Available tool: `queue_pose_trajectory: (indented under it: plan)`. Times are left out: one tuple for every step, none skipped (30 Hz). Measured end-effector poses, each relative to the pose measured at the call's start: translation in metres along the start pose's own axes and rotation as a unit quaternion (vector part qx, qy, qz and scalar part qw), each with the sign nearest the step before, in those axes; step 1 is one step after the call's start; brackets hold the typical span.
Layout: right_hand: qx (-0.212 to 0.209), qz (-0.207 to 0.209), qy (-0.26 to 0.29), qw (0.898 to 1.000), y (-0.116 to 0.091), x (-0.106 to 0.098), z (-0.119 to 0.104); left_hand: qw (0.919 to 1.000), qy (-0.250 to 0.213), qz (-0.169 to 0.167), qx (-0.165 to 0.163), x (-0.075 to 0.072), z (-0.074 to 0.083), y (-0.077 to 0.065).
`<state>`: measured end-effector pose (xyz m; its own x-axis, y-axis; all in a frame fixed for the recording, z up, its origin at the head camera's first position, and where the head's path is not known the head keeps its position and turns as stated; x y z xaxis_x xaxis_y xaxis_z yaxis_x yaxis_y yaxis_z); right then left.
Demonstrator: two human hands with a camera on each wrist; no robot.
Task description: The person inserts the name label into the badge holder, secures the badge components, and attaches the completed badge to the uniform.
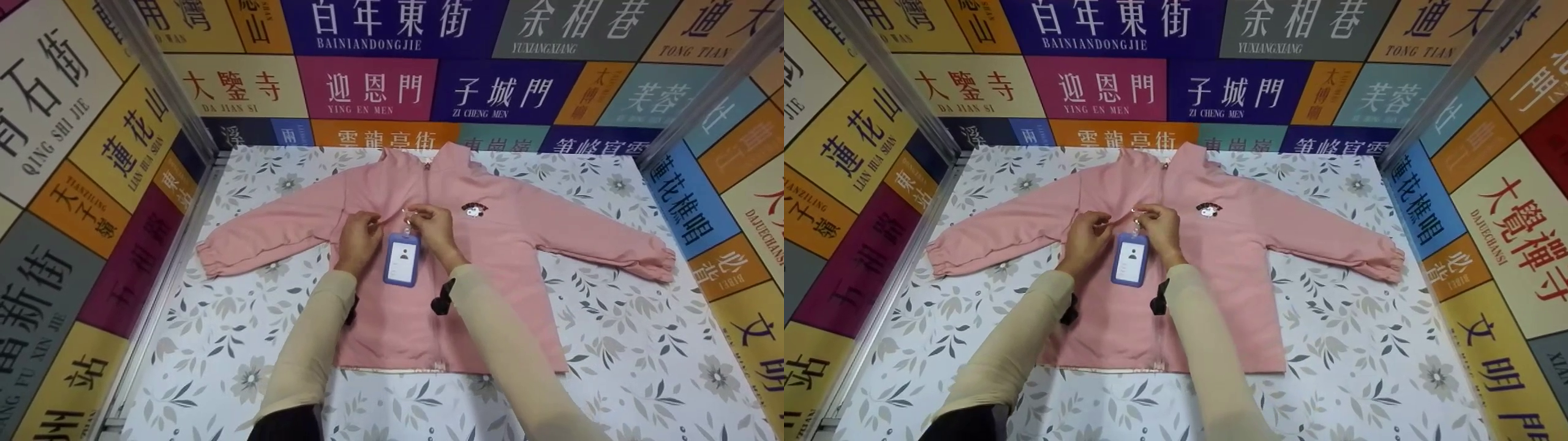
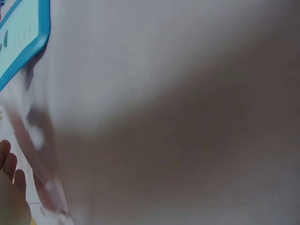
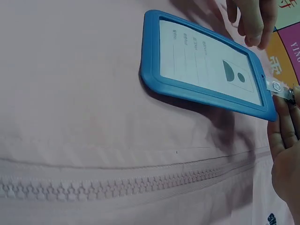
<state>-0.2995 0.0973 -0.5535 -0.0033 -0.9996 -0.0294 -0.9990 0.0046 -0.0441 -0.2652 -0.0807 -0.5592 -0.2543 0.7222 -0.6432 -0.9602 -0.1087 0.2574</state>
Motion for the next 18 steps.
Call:
queue_pose_trajectory:
  plan:
    - [-0.001,0.007,-0.003,1.000,0.001,0.001,0.002,0.9999,0.010,-0.002,0.004,0.001,0.000,0.000]
    - [-0.004,0.014,-0.007,1.000,0.002,0.002,0.004,0.9998,0.019,-0.006,0.008,0.002,0.001,0.001]
    - [-0.006,0.022,-0.010,1.000,0.002,0.002,0.005,0.9995,0.026,-0.009,0.014,0.003,0.002,0.001]
    - [-0.010,0.028,-0.014,0.999,0.003,0.003,0.006,0.9992,0.031,-0.012,0.020,0.004,0.003,0.002]
    - [-0.013,0.034,-0.018,0.999,0.003,0.004,0.007,0.9988,0.038,-0.015,0.025,0.004,0.004,0.002]
    - [-0.016,0.038,-0.021,0.999,0.003,0.005,0.007,0.9983,0.044,-0.018,0.032,0.005,0.005,0.003]
    - [-0.019,0.041,-0.026,0.999,0.003,0.006,0.007,0.9977,0.051,-0.020,0.038,0.005,0.006,0.004]
    - [-0.020,0.044,-0.030,0.998,0.003,0.007,0.007,0.9971,0.057,-0.021,0.045,0.006,0.006,0.004]
    - [-0.020,0.045,-0.032,0.998,0.004,0.008,0.007,0.9965,0.063,-0.023,0.050,0.006,0.006,0.005]
    - [-0.018,0.045,-0.031,0.998,0.004,0.010,0.008,0.9960,0.069,-0.026,0.051,0.006,0.005,0.005]
    - [-0.016,0.046,-0.032,0.998,0.004,0.011,0.008,0.9956,0.074,-0.029,0.049,0.005,0.004,0.005]
    - [-0.015,0.047,-0.035,0.998,0.004,0.013,0.008,0.9953,0.079,-0.031,0.047,0.005,0.002,0.006]
    - [-0.014,0.047,-0.038,0.998,0.005,0.014,0.009,0.9951,0.083,-0.035,0.040,0.005,0.001,0.006]
    - [-0.013,0.047,-0.037,0.998,0.005,0.015,0.009,0.9949,0.087,-0.038,0.034,0.005,-0.001,0.006]
    - [-0.012,0.046,-0.038,0.998,0.005,0.017,0.010,0.9947,0.091,-0.042,0.025,0.004,-0.003,0.006]
    - [-0.013,0.046,-0.042,0.998,0.005,0.018,0.010,0.9944,0.095,-0.044,0.017,0.004,-0.006,0.006]
    - [-0.013,0.047,-0.046,0.998,0.005,0.019,0.011,0.9942,0.097,-0.046,0.009,0.003,-0.007,0.006]
    - [-0.011,0.048,-0.047,0.998,0.004,0.020,0.012,0.9940,0.098,-0.047,0.002,0.003,-0.009,0.006]
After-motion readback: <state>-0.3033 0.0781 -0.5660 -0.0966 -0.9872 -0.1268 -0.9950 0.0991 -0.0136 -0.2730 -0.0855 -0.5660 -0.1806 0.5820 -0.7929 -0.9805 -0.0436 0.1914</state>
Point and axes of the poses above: each hand's wrist, its own y-axis towards the middle knuckle, its own x-axis out of the palm, z = x × y, the point moved 3 cm from there along y, towards the middle knuckle, and after that the axes turned 1 degree about x, right-handed, at the moved point
